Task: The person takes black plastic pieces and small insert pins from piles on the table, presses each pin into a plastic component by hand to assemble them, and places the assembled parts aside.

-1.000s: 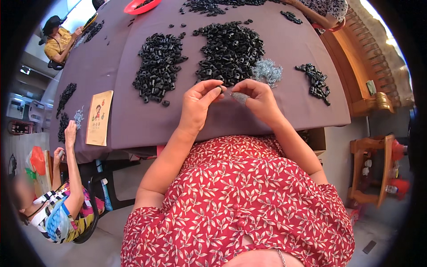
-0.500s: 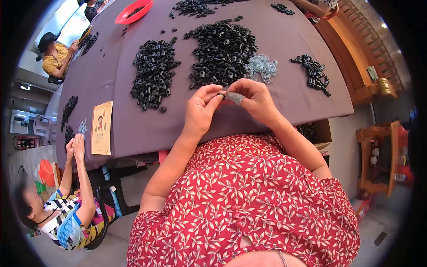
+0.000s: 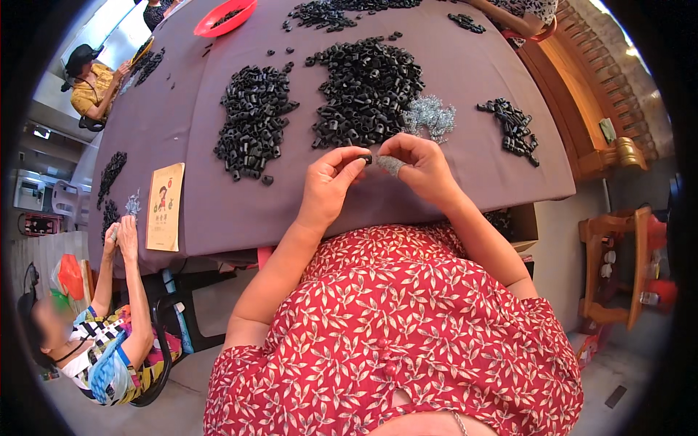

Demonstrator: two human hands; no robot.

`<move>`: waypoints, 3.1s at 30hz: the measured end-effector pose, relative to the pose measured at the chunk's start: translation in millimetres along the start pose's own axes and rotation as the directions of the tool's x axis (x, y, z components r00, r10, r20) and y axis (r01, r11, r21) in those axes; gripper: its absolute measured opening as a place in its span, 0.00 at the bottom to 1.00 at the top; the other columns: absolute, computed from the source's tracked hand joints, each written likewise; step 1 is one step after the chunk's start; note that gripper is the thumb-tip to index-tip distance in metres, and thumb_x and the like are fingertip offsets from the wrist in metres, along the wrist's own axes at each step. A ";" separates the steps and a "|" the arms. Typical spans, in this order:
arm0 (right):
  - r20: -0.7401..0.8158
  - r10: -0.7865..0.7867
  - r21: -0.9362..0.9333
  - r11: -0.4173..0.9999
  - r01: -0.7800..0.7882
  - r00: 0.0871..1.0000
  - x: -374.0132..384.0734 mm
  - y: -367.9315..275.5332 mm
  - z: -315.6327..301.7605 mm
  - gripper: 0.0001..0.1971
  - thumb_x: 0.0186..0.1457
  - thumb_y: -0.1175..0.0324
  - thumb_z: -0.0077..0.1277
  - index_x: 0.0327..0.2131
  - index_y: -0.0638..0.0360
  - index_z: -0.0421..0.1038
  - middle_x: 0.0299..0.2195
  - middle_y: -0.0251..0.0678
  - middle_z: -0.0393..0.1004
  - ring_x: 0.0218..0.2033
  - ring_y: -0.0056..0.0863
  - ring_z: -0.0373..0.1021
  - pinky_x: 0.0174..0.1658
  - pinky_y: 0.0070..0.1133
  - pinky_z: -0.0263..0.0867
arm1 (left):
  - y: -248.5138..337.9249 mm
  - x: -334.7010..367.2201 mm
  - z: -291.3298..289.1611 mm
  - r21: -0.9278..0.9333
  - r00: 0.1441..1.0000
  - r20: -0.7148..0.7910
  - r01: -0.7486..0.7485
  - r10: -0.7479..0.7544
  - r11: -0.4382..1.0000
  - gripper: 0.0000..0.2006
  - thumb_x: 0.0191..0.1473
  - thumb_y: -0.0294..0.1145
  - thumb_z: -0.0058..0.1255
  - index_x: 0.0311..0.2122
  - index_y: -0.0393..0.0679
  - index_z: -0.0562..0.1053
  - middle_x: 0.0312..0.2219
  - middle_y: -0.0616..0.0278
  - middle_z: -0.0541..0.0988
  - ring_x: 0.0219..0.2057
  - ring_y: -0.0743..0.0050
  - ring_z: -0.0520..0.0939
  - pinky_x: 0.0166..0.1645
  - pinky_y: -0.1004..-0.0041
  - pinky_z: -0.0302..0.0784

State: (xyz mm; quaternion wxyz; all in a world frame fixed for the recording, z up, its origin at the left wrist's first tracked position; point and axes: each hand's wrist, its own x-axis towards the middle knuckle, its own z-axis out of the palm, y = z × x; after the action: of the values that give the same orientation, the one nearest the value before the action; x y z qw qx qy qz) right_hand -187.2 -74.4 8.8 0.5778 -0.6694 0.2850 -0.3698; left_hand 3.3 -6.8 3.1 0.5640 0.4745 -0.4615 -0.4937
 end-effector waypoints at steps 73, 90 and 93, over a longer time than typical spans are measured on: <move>0.330 -0.300 -0.777 0.452 0.438 0.895 23.9 7.0 33.7 0.14 0.44 0.75 0.56 0.37 0.58 0.71 0.35 0.36 0.70 0.41 0.36 0.70 0.41 0.30 0.71 | -8.8 18.3 -24.5 -0.192 0.980 -0.198 -0.056 0.017 0.980 0.08 0.61 0.29 0.49 0.44 0.39 0.73 0.36 0.59 0.82 0.31 0.79 0.81 0.38 0.80 0.76; 0.154 -0.182 -0.527 0.816 0.236 0.971 24.4 -5.2 20.9 0.13 0.47 0.81 0.49 0.39 0.60 0.72 0.34 0.38 0.71 0.35 0.34 0.72 0.39 0.25 0.70 | -5.6 13.8 -20.1 -0.139 0.990 -0.141 -0.050 0.030 0.989 0.08 0.61 0.27 0.49 0.44 0.38 0.72 0.36 0.59 0.82 0.33 0.79 0.81 0.40 0.79 0.77; 0.123 0.155 -0.108 0.984 -0.142 0.980 26.1 -8.4 18.1 0.10 0.54 0.80 0.48 0.40 0.62 0.71 0.33 0.33 0.74 0.30 0.22 0.72 0.34 0.20 0.70 | -4.3 12.2 -17.5 -0.085 0.995 -0.097 -0.036 0.028 0.996 0.08 0.61 0.27 0.49 0.44 0.37 0.72 0.36 0.59 0.82 0.33 0.79 0.81 0.41 0.79 0.77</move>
State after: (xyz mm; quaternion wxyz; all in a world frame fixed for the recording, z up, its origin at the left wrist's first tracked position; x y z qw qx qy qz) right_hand -157.9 -83.8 20.3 0.5876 -0.6968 0.3135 -0.2665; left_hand 21.1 -17.8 -2.7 0.6134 0.4652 -0.4196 -0.4808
